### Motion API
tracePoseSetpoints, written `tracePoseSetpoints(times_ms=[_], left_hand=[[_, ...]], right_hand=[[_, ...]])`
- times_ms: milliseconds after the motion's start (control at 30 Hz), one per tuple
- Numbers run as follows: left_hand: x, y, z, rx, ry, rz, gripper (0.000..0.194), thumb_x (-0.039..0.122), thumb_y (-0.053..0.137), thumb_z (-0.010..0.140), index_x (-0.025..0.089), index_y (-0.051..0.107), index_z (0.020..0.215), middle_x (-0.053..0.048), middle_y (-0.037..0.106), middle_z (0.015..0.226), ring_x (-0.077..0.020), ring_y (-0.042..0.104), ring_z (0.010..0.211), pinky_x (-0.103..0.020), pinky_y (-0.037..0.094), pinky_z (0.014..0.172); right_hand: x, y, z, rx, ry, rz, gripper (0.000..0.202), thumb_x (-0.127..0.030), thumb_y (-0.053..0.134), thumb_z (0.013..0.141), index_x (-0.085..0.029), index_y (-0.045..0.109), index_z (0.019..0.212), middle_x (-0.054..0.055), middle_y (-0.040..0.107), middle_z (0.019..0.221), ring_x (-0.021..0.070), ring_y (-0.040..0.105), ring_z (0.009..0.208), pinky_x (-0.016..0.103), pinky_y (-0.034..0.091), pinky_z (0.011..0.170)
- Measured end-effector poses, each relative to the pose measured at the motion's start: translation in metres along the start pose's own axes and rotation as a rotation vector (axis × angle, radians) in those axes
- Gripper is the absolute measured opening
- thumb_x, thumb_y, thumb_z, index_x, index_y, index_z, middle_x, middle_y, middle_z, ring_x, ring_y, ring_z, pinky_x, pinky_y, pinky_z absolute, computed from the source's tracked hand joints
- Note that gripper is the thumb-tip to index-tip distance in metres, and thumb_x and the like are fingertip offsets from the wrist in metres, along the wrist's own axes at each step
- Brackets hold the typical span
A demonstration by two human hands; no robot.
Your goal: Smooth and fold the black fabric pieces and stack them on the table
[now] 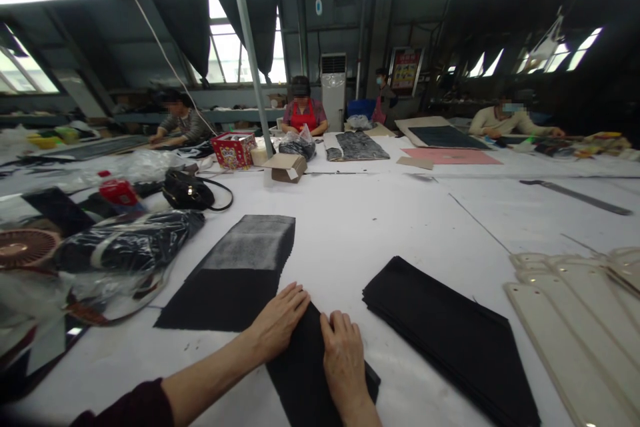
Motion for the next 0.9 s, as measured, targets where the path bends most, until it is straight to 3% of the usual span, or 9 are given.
tracePoseSetpoints(times_ms=[133, 433, 633, 900], left_hand=[[0.008, 0.003, 0.0, -0.017, 0.007, 0.04, 0.061, 0.022, 0.049, 0.085, 0.011, 0.032, 0.142, -0.019, 0.043, 0.139, -0.0294, 0.035, 0.133, -0.044, 0.015, 0.113], [0.021, -0.002, 0.007, 0.008, 0.054, 0.043, 0.049, 0.013, 0.043, 0.087, 0.01, 0.041, 0.136, -0.014, 0.053, 0.127, -0.024, 0.043, 0.123, -0.037, 0.021, 0.112], [0.027, 0.0, 0.001, 0.001, 0.076, 0.061, 0.056, 0.017, 0.047, 0.088, 0.018, 0.033, 0.142, -0.015, 0.046, 0.134, -0.0265, 0.041, 0.127, -0.042, 0.024, 0.11], [0.04, -0.003, 0.005, -0.003, 0.064, -0.026, 0.055, 0.004, 0.038, 0.087, 0.017, 0.034, 0.14, -0.01, 0.052, 0.124, -0.0217, 0.049, 0.115, -0.034, 0.036, 0.103]], right_hand=[[0.007, -0.005, -0.012, 0.032, -0.006, 0.025, 0.038, 0.0, 0.043, 0.085, -0.02, 0.058, 0.115, 0.005, 0.054, 0.089, 0.0191, 0.048, 0.081, 0.032, 0.037, 0.07], [0.022, -0.019, -0.037, 0.021, -0.014, 0.032, 0.038, -0.001, 0.042, 0.085, -0.021, 0.057, 0.114, 0.005, 0.054, 0.09, 0.0196, 0.049, 0.081, 0.033, 0.038, 0.071], [0.031, -0.028, -0.051, -0.003, -0.025, 0.039, 0.036, -0.002, 0.043, 0.086, -0.019, 0.057, 0.115, 0.005, 0.054, 0.091, 0.0195, 0.049, 0.082, 0.034, 0.038, 0.072], [0.042, -0.043, -0.065, -0.004, -0.058, 0.04, 0.04, 0.0, 0.04, 0.085, -0.018, 0.057, 0.116, 0.006, 0.055, 0.09, 0.0194, 0.048, 0.083, 0.033, 0.039, 0.073]])
Point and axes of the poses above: each hand's wrist, its own z-axis towards the middle knuckle, its own y-axis out of the palm, x = y × z, the point moved 1 cm from there along z, towards the middle knuckle
